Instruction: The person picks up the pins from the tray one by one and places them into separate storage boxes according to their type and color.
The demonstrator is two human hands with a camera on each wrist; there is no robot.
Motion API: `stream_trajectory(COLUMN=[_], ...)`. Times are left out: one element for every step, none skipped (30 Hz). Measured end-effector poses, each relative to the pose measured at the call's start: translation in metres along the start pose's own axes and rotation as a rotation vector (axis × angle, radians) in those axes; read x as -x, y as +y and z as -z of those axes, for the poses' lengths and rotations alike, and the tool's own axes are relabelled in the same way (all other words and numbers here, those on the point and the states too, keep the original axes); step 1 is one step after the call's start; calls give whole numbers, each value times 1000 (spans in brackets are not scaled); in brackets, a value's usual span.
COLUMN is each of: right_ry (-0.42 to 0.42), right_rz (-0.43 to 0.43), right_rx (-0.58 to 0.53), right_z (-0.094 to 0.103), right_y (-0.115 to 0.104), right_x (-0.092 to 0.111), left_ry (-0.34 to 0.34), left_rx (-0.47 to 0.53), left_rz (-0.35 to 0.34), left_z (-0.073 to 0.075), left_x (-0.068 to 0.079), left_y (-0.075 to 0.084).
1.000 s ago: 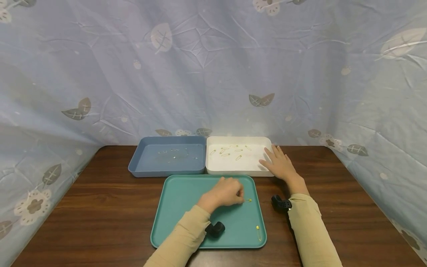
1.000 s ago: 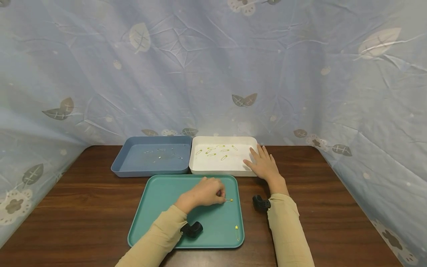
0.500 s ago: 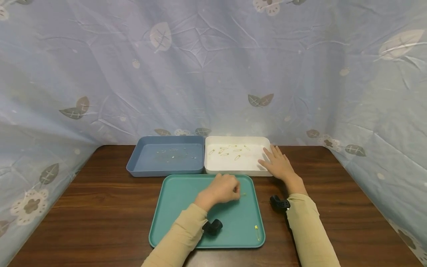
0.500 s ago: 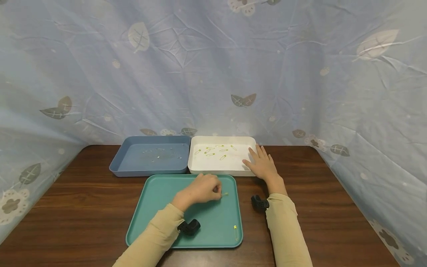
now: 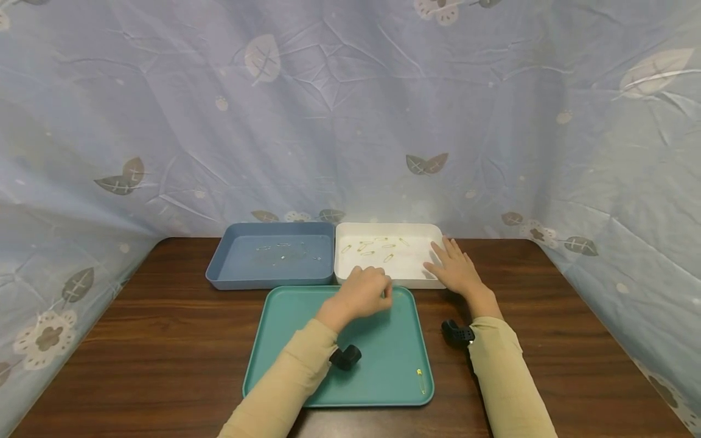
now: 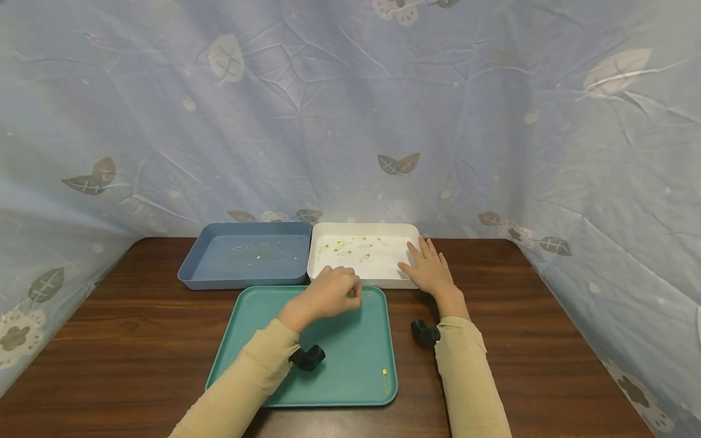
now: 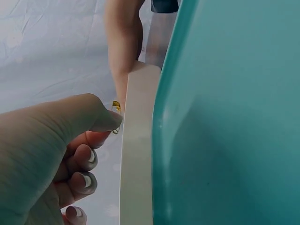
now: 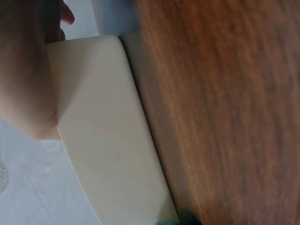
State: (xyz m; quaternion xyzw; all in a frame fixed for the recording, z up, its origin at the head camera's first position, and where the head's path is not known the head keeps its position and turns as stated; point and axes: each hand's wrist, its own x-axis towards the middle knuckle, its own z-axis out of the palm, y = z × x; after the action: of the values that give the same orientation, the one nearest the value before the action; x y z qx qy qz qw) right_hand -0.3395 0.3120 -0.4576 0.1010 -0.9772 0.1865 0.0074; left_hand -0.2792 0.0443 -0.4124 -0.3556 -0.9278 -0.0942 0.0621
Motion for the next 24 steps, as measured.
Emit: stream_trajectory(right_ry=[-5,-6,-9,-10,-11,-9,-8,-6,-5,-4,-3,-2,-1,-1,-1,-2,-3,-4,-5,-6,-8,-9,-9,-8], right_rz=[-8,-14,-20,-22,-23,-21,-20,-19,-18,-18,-17,-16,-14,-13,-13,-13,-12,-12,-12,-11,-11,-11,-10,-10], right_rx=[15,27,36,48,53,54,54,52,49,49,48,45,42,38,35,38,39,40,42,42,43,42,39,39], right_z=[0,0,0,-1,-1,-1,-1,-2,-2,-2,-2,-2,-2,-2,-2,-2,-2,-2,-2,-2,-2,-2,-2,-2], right_y=[-1,-1,-2,-1,-1,-1,-1,0,-1,-1,-1,-1,-2,-2,-2,-1,-1,0,0,0,1,1,1,1], right_x=[0,0,-1,-1,-2,-2,-2,-2,-2,-2,-2,-2,-2,-2,-1,-1,-2,-2,-2,-2,-2,-3,-3,-3], left_ry=[4,6,10,13,17,18,18,21,26,29,32,35,40,46,52,59,67,79,87,95,101,107,112,116], left_rx=[-6,-12,-17,-21,-29,-35,-40,-46,-53,-57,-65,-70,-77,-85,-94,-103,-113,-123,-129,-136,-146,-155,-163,-168], left_rz=[-4,-6,-9,-12,-15,-17,-18,-19,-22,-23,-24,-25,-27,-29,-32,-34,-37,-42,-45,-48,-51,-53,-54,-56], left_z=[1,2,3,3,3,3,3,4,4,4,5,6,7,9,10,11,12,13,14,15,15,16,16,16], left_x=[-1,-2,-4,-6,-8,-10,-12,-14,-16,-18,-20,-23,-25,-27,-29,-31,-33,-35,-37,-40,-42,-44,-46,-48], left_y=[-1,-1,-2,-3,-5,-6,-7,-9,-10,-12,-13,-15,-16,-17,-19,-20,-21,-23,-24,-25,-26,-28,-28,-29])
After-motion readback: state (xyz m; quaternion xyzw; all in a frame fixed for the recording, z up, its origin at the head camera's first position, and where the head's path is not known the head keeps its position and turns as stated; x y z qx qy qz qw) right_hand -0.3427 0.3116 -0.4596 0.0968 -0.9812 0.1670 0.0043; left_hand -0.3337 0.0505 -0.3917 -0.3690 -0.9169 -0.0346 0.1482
